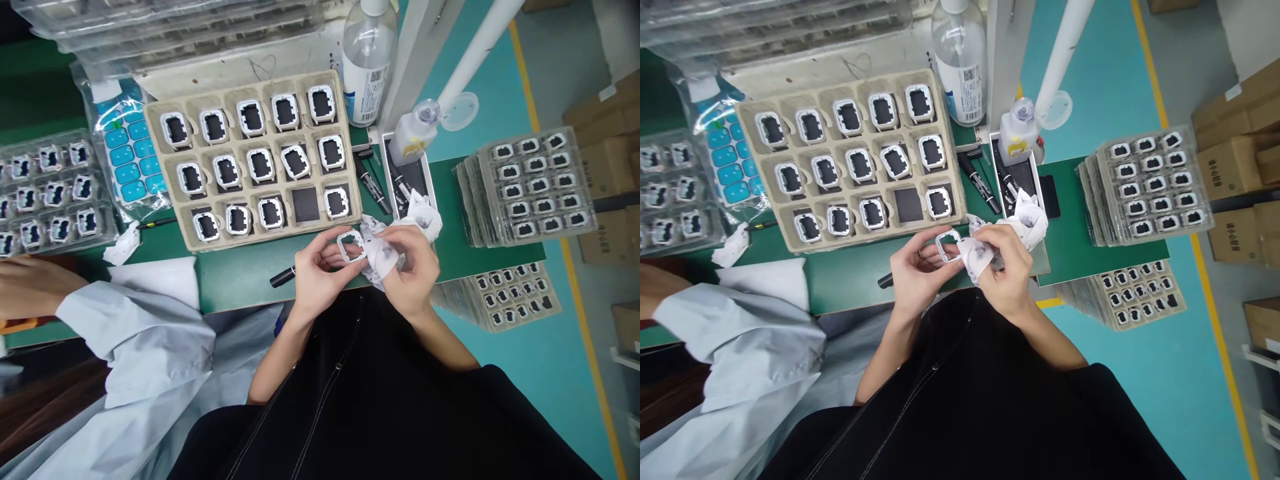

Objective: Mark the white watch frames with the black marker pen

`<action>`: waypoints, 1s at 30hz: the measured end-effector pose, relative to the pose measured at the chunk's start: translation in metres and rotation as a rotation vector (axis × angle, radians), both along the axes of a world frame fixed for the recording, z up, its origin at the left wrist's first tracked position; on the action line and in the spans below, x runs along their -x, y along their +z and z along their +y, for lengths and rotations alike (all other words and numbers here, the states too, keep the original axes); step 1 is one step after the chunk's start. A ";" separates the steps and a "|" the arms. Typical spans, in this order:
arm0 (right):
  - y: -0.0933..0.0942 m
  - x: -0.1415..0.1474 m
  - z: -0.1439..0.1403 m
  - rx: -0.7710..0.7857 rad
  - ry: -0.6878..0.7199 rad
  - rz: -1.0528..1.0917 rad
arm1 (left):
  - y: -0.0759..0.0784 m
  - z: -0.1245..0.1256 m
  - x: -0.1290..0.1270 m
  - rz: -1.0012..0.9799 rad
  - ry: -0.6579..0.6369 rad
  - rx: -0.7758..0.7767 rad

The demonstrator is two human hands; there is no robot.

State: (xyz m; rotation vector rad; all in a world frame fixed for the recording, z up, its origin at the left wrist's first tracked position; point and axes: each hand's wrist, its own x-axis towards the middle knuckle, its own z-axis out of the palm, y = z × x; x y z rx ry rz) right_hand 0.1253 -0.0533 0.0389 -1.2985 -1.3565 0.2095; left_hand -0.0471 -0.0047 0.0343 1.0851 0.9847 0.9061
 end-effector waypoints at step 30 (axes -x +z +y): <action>-0.029 0.005 0.004 -0.160 -0.060 -0.348 | -0.019 -0.017 -0.001 0.219 0.030 -0.404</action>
